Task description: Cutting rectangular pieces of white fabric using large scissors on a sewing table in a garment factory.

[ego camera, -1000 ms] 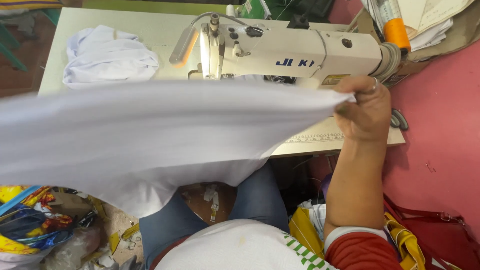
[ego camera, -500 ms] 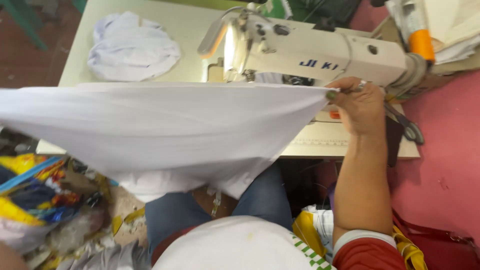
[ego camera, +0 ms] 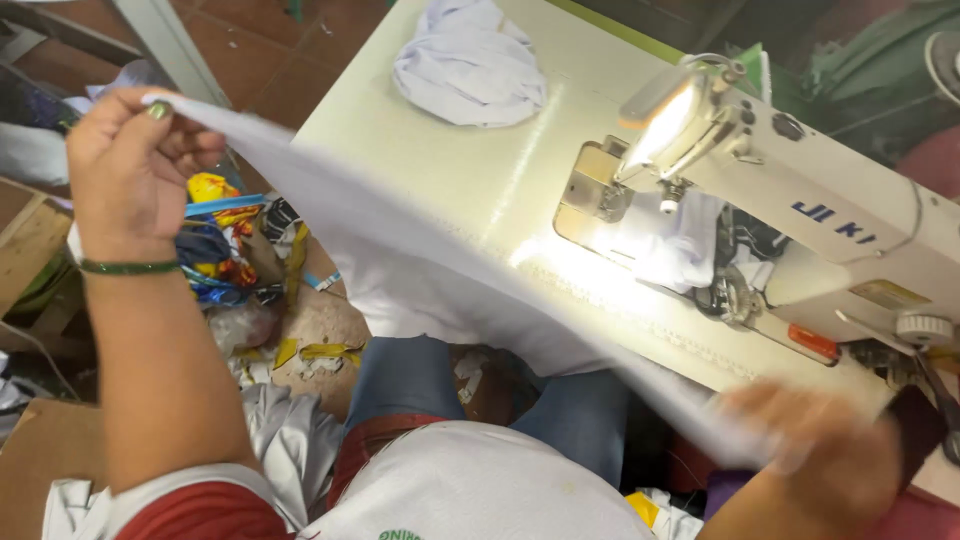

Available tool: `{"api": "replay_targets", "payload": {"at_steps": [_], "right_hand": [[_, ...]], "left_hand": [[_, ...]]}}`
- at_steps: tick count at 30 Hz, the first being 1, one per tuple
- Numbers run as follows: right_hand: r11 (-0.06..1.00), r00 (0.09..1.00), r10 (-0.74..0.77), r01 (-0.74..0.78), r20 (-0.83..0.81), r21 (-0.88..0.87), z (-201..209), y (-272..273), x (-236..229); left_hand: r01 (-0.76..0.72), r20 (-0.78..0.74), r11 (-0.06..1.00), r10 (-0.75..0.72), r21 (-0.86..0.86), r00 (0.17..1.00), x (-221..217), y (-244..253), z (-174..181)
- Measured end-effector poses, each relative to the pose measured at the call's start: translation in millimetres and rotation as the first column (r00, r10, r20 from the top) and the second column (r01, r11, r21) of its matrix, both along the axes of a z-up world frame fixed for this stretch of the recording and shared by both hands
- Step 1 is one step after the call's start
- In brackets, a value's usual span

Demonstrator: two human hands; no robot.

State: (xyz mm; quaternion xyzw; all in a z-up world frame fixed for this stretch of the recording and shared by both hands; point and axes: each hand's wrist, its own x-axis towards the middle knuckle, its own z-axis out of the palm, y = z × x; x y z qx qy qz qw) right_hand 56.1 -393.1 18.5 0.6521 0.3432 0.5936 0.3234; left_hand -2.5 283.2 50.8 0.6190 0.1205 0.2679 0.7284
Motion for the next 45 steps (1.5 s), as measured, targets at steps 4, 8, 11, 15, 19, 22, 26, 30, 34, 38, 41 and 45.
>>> {"api": "replay_targets", "payload": {"at_steps": [4, 8, 11, 15, 19, 22, 26, 30, 34, 38, 41, 45], "right_hand": [[0.545, -0.62, 0.348, -0.476, -0.703, 0.69, 97.7, 162.7, -32.6], [0.769, -0.42, 0.556, -0.069, -0.717, 0.636, 95.1, 195.1, -65.8], [0.648, -0.286, 0.744, 0.088, -0.604, 0.756, 93.5, 235.1, -62.0], [0.552, -0.323, 0.814, 0.168, -0.484, 0.817, 80.5, 238.8, -55.7], [0.462, -0.353, 0.872, 0.367, -0.338, 0.808, 76.3, 239.4, -51.8], [0.554, -0.324, 0.827, 0.337, -0.459, 0.761, 82.3, 235.9, -49.8], [0.553, -0.211, 0.833, 0.298, -0.511, 0.779, 88.2, 235.4, -45.7], [0.575, -0.113, 0.812, 0.317, -0.572, 0.754, 96.6, 232.1, -48.2], [0.409, -0.244, 0.908, 0.356, -0.34, 0.84, 103.6, 206.5, -43.8], [0.283, -0.201, 0.95, 0.231, -0.239, 0.931, 121.3, 170.4, -27.6], [0.16, -0.035, 0.987, 0.401, -0.16, 0.902, 122.7, 150.1, -18.1], [0.063, -0.014, 0.998, 0.449, -0.063, 0.892, 113.7, 128.5, -6.2]], "left_hand": [[0.048, 0.236, 0.999, -0.042, -0.02, 0.971, 8.7, -37.5, -44.6], [0.621, 0.095, 0.757, -0.647, 0.204, 0.757, -8.1, -184.0, 5.6], [0.751, 0.03, 0.658, -0.753, 0.057, 0.657, -22.5, -224.6, 15.9], [0.667, -0.013, 0.703, -0.686, 0.245, 0.727, -31.8, -240.8, 26.4], [0.502, -0.101, 0.654, -0.549, 0.566, 0.83, -35.0, -247.6, 46.3], [0.499, -0.168, 0.556, -0.54, 0.665, 0.824, -30.3, -251.6, 37.4], [0.544, -0.19, 0.535, -0.577, 0.647, 0.794, -23.9, -256.1, 41.9], [0.467, -0.144, 0.491, -0.56, 0.735, 0.816, -11.3, -257.4, 17.7], [0.357, -0.156, 0.26, -0.571, 0.897, 0.806, 3.6, -242.8, -17.6], [0.59, -0.534, -0.067, -0.515, 0.805, 0.67, 17.3, -217.6, -38.6], [0.75, -0.567, 0.011, -0.647, 0.662, 0.51, 11.4, -189.3, 6.1], [0.65, -0.363, 0.145, -0.73, 0.746, 0.579, 9.8, -162.0, 39.4]]}}
